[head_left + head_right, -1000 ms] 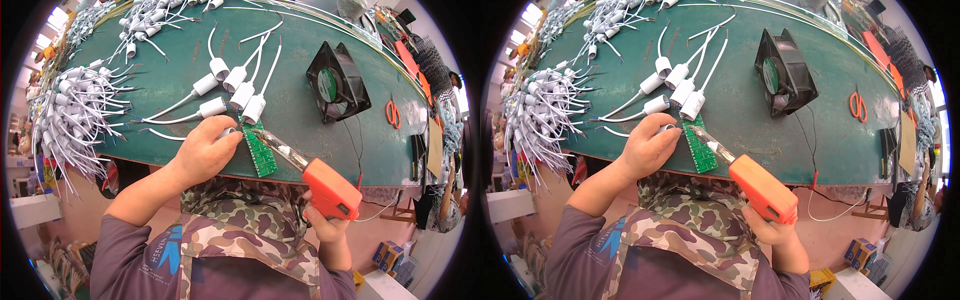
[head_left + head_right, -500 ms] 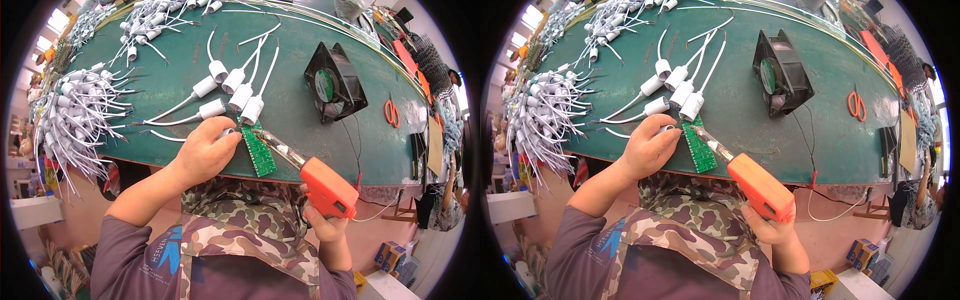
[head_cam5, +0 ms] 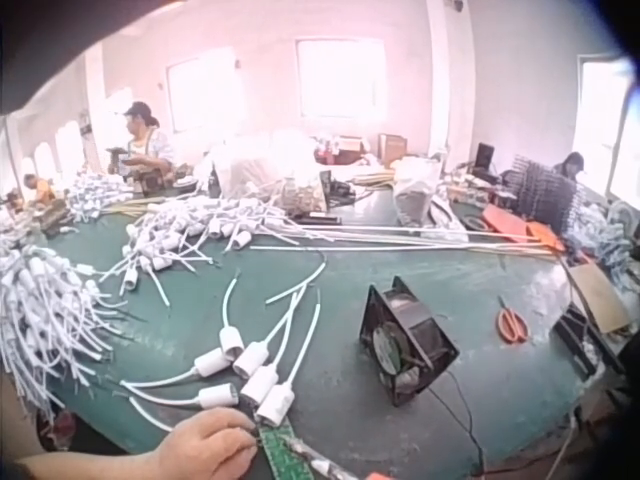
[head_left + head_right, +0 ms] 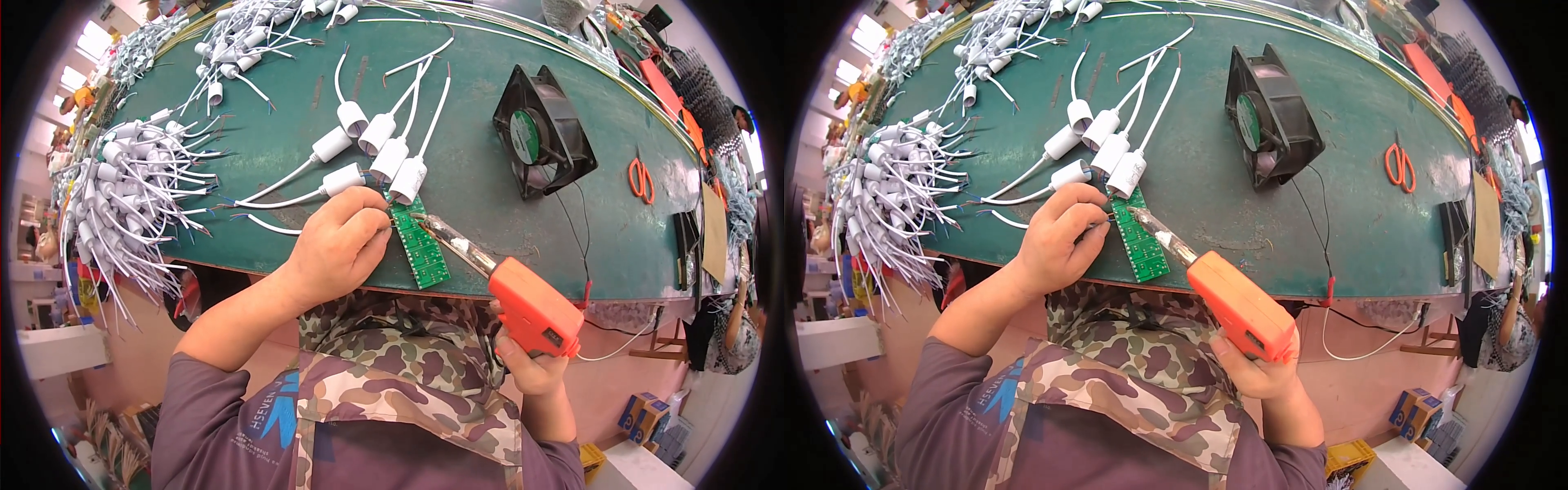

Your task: The person solders wires and light bulbs to a circuit board using a soldering iron and solder wire.

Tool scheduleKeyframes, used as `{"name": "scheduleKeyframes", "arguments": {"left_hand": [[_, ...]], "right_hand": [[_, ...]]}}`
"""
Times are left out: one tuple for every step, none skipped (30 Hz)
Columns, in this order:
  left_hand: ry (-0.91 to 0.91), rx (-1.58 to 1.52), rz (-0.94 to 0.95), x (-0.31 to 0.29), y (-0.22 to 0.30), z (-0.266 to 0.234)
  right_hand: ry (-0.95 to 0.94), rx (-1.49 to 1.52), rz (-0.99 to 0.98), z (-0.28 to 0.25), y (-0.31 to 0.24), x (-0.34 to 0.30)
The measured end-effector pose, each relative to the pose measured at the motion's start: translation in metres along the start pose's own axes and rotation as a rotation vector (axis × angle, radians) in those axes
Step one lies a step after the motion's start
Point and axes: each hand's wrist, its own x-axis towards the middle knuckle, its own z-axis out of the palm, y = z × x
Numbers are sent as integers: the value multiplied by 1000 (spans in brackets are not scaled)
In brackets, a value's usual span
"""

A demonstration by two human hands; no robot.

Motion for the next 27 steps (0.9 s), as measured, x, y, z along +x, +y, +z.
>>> {"name": "scheduleKeyframes", "arguments": {"left_hand": [[-3, 11, -1, 1, 1, 0], [-4, 11, -1, 2, 2, -1], [-6, 54, -5, 2, 4, -1], [-7, 98, -9, 3, 5, -1], [-8, 99, -11, 3, 5, 0], [-5, 134, -4, 3, 5, 1], [-2, 170, 3, 4, 5, 2], [-3, 169, 3, 4, 5, 2], [-6, 187, 16, 4, 5, 2], [-10, 204, 28, 4, 4, 2], [-10, 204, 28, 4, 4, 2], [-16, 222, 48, 3, 2, 2], [-22, 241, 67, 3, 2, 2], [-22, 241, 67, 2, 1, 3], [-17, 253, 78, 1, 1, 3], [-11, 264, 89, 1, 1, 3], [-11, 264, 89, 1, 1, 3], [-6, 267, 97, 1, 1, 3], [0, 270, 105, 1, 1, 3], [-1, 270, 105, 1, 0, 4], [-3, 269, 102, 1, 0, 4], [-5, 268, 99, 1, 0, 4], [-5, 268, 99, 1, 0, 4], [-12, 262, 91, 2, 2, 3], [-20, 255, 82, 2, 2, 2], [-19, 255, 83, 2, 1, 2], [-11, 261, 98, 1, 0, 3]], "right_hand": [[6, -7, 6, 0, 0, 0], [6, -7, 7, 0, 1, -1], [-3, 0, 7, 0, 2, -2], [-12, 6, 7, -1, 3, -3], [-14, 8, 7, -1, 5, -3], [-24, -37, -11, -1, 6, -3], [-33, -82, -29, -2, 7, -3], [-32, -82, -29, -1, 7, -2], [-30, -53, -24, 1, 6, 0], [-27, -23, -19, 2, 5, 1], [-26, -23, -19, 3, 5, 3], [-30, 4, -33, 4, 6, 5], [-33, 31, -47, 4, 6, 6], [-33, 31, -47, 4, 6, 6], [-24, 25, -54, 5, 7, 6], [-15, 19, -62, 5, 7, 6], [-15, 19, -61, 5, 7, 6], [-15, -2, -56, 4, 6, 6], [-15, -24, -51, 4, 5, 6], [-15, -24, -51, 4, 4, 7], [-14, -20, -46, 5, 3, 8], [-14, -16, -40, 5, 3, 9], [-14, -16, -40, 5, 3, 8], [-15, -61, -28, 5, 3, 7], [-16, -106, -15, 4, 3, 6], [-16, -106, -15, 4, 4, 4], [-14, -90, -7, 4, 6, 1]]}}
